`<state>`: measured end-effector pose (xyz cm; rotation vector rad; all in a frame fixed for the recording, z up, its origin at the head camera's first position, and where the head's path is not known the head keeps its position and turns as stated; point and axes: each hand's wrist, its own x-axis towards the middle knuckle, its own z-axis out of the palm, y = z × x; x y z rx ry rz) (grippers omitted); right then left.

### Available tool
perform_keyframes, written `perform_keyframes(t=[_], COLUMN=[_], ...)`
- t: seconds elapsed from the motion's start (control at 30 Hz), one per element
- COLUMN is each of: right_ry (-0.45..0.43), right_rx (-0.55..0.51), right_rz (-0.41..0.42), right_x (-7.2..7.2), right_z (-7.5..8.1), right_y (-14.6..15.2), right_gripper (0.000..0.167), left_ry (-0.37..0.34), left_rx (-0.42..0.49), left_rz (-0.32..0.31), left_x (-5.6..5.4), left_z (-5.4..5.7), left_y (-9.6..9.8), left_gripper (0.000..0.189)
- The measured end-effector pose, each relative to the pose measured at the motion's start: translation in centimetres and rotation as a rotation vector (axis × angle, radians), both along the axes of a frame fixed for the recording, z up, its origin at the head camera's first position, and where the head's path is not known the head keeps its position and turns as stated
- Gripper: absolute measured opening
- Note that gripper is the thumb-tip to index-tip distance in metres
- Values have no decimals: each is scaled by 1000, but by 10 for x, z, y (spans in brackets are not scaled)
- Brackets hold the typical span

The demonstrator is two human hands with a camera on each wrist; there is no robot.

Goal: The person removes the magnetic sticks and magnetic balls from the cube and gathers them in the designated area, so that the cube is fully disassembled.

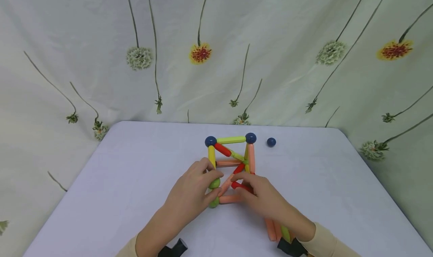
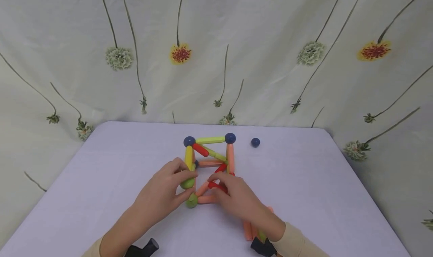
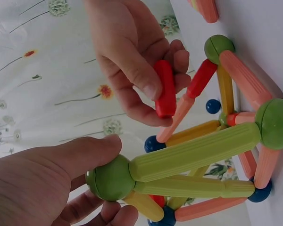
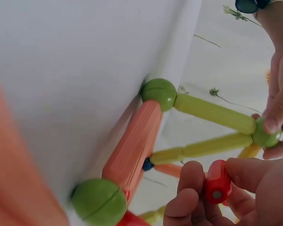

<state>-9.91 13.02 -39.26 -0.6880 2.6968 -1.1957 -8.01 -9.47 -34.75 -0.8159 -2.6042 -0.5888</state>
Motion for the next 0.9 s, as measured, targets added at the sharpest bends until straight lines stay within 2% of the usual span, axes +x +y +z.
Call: perform_keyframes(t=[0.17,0.33,0.6,0.9], right_ry=[-45,-66,-81,-66], right_rx=[-3,15,65,254], right_rz=[-123,-266,-426,-618], right_x=[2,-5,-27,-55], right_z=[4,1,-12,-30], right_y=[25,57,125,205], right_gripper=[28,29,36,41], left_ry=[-1,-15,-17,-20], left_rx=[-5,-16,-15,-14], left_rz=[-6,6,3,3], left_x=[-1,-1,0,0], left_z=[0,-1,-2,-2], left_y=[1,1,0,1], left_gripper=[32,32,32,33])
